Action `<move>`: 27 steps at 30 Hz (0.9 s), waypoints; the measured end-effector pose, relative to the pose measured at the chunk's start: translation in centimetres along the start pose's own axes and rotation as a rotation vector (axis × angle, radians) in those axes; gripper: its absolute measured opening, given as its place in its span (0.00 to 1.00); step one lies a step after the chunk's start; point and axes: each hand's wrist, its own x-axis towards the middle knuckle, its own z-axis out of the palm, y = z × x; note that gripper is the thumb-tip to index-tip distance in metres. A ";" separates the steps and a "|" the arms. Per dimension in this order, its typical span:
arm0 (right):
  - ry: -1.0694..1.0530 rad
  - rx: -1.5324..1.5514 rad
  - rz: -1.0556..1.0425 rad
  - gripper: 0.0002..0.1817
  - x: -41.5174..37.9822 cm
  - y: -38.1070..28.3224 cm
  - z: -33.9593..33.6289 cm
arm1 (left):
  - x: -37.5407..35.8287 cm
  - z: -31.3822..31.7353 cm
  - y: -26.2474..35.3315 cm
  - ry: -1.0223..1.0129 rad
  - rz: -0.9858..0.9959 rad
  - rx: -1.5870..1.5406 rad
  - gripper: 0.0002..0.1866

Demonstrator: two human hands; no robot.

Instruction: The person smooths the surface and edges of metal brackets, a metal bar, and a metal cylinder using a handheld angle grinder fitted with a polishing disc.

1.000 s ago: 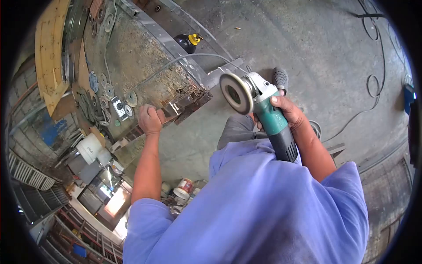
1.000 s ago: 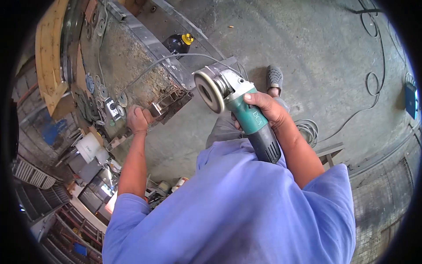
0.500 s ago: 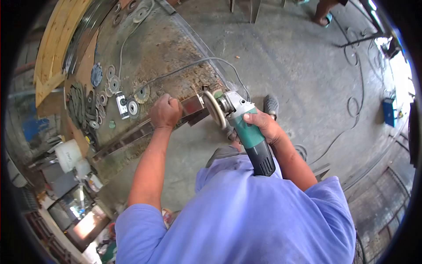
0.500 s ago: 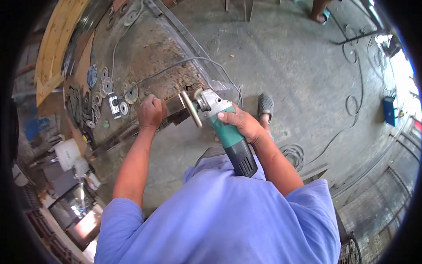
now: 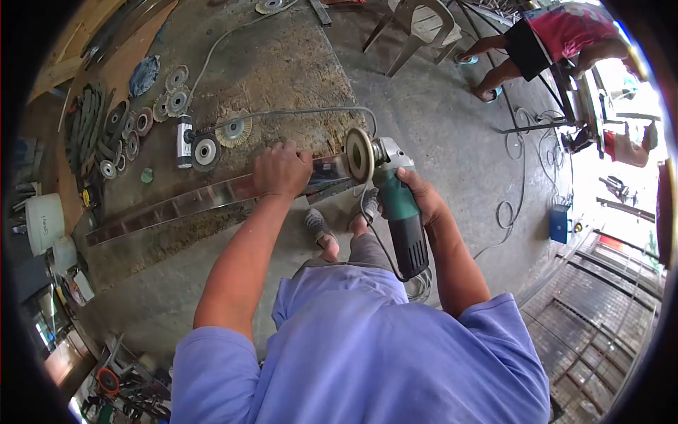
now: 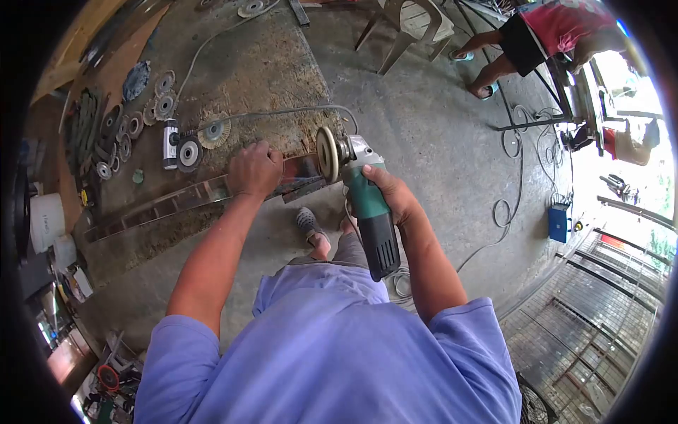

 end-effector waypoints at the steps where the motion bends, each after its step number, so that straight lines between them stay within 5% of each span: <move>1: 0.001 -0.006 -0.002 0.37 0.0 0.0 0.1 | 0.0 0.0 0.0 -0.004 -0.001 0.004 0.16; 21: 0.059 -0.080 0.049 0.33 -0.9 -0.2 0.7 | 0.0 -0.1 0.1 0.054 0.053 0.026 0.15; 24: 0.067 -0.190 -0.026 0.35 -2.0 0.9 0.5 | 0.1 0.1 0.0 0.045 0.042 0.017 0.15; 27: 0.362 -0.698 -0.139 0.43 -5.6 2.5 1.5 | 0.0 0.0 -0.1 0.043 0.052 -0.005 0.15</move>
